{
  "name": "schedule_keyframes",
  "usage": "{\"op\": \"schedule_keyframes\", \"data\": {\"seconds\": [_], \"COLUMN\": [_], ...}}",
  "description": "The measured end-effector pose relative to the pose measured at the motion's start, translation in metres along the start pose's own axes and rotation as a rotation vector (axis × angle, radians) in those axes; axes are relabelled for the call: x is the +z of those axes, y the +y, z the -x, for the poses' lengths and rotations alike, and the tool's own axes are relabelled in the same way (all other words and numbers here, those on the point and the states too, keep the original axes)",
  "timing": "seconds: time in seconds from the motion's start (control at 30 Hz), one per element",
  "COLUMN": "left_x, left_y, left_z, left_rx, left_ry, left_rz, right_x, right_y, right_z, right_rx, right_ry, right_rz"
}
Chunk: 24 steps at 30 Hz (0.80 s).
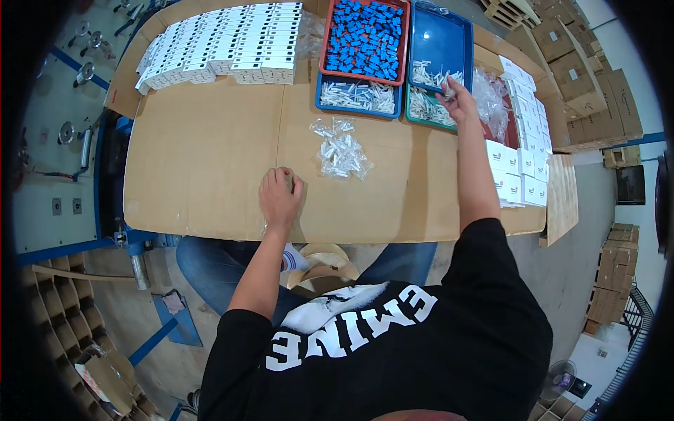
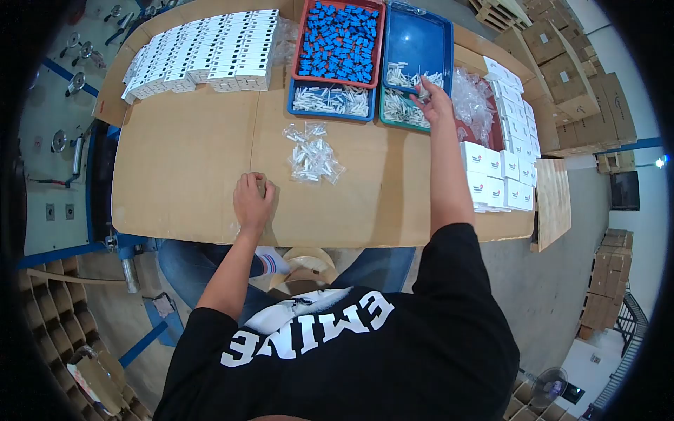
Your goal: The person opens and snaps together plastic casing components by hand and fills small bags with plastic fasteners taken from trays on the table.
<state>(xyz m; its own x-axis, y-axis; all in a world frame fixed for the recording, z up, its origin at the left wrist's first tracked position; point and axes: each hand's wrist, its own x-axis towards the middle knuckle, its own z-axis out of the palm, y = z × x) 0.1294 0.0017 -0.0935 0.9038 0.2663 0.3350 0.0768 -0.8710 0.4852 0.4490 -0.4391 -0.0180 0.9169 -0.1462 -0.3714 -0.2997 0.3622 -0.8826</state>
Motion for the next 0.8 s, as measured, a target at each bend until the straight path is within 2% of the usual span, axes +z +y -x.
{"op": "schedule_keyframes", "data": {"seconds": [0.03,0.17,0.3,0.37,0.47,0.5,0.57,0.67,0.8], "left_x": [0.0,0.0,-0.002,-0.001,-0.001,-0.001,0.0,0.0,-0.002], "left_y": [0.0,0.0,0.002,0.0,0.0,0.0,0.0,-0.001,0.002], "left_z": [0.0,0.001,0.0,0.0,0.0,0.0,0.0,0.0,0.0], "left_rx": [-0.005,-0.006,-0.013,-0.012,-0.007,-0.005,-0.004,-0.007,-0.016], "left_ry": [0.005,0.01,-0.006,-0.005,-0.007,-0.007,-0.009,-0.014,-0.017], "left_rz": [-0.002,-0.007,-0.004,-0.007,-0.011,-0.013,-0.01,-0.011,-0.018], "right_x": [-0.001,0.02,0.037,0.049,0.061,0.061,0.062,0.064,0.058], "right_y": [-0.008,-0.048,-0.078,-0.089,-0.098,-0.1,-0.104,-0.107,-0.112], "right_z": [-0.017,-0.032,-0.053,-0.053,-0.047,-0.049,-0.052,-0.057,-0.055], "right_rx": [0.086,0.161,0.113,0.166,0.059,0.059,0.031,0.017,-0.055], "right_ry": [0.0,-0.094,-0.021,-0.054,-0.086,-0.086,-0.089,-0.043,-0.046], "right_rz": [0.033,0.194,0.517,0.593,0.973,0.972,1.188,1.345,1.405]}}
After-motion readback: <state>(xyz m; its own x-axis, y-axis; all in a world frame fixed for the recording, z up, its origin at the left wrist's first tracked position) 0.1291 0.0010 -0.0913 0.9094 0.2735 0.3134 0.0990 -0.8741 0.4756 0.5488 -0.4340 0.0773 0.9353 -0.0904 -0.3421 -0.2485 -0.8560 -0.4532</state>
